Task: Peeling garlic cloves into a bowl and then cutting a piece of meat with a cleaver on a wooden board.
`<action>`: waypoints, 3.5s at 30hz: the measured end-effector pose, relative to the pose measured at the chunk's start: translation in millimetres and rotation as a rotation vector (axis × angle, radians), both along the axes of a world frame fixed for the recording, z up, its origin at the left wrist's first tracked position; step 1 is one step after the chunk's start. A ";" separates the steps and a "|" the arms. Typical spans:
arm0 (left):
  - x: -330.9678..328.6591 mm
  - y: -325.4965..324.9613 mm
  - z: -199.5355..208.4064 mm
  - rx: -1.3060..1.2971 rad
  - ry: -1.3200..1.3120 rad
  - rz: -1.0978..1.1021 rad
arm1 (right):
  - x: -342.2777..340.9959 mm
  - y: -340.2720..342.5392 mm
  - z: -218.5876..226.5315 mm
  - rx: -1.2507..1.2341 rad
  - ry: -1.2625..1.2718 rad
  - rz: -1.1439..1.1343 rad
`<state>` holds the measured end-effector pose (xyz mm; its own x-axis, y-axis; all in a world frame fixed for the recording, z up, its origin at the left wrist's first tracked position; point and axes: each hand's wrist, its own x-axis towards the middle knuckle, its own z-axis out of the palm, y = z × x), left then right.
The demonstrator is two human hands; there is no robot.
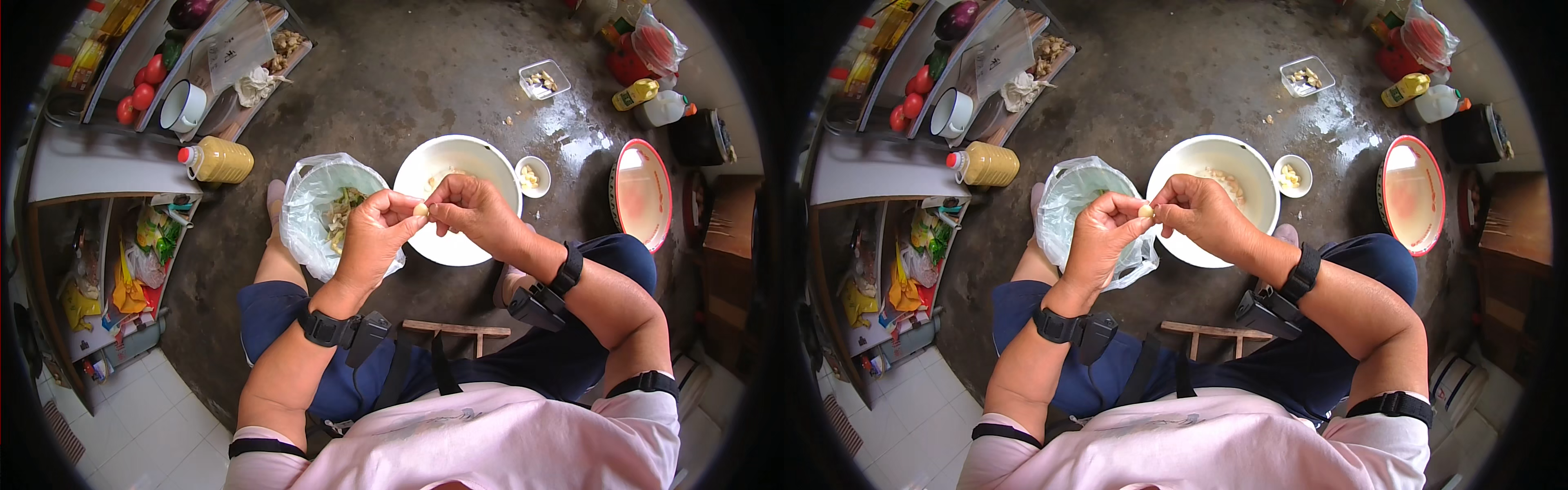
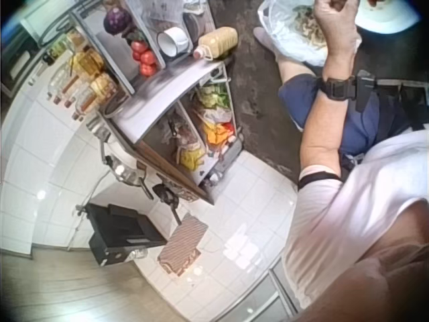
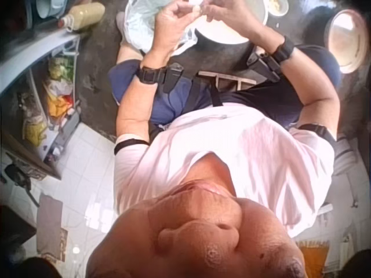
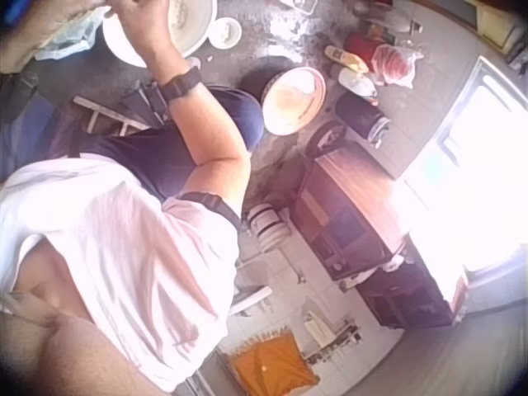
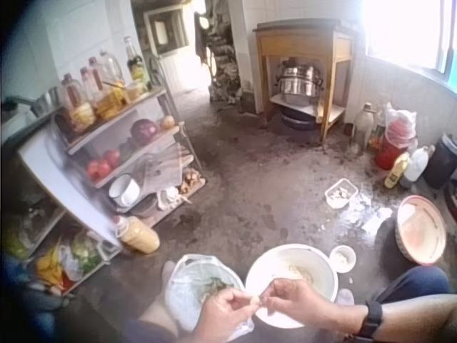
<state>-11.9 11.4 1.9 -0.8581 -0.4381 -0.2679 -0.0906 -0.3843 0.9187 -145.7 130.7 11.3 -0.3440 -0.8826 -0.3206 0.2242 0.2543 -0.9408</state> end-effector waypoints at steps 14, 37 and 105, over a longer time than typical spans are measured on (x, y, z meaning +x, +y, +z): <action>0.2 -3.3 1.9 0.093 0.017 0.026 | -3.9 -1.4 -13.1 -0.015 0.088 -0.128; 56.9 -75.6 39.3 0.105 0.324 0.622 | 22.5 -32.8 -23.7 -0.003 0.164 0.138; 42.1 -59.0 17.5 -0.274 0.037 0.544 | 80.0 -76.7 2.2 -0.101 0.418 -0.185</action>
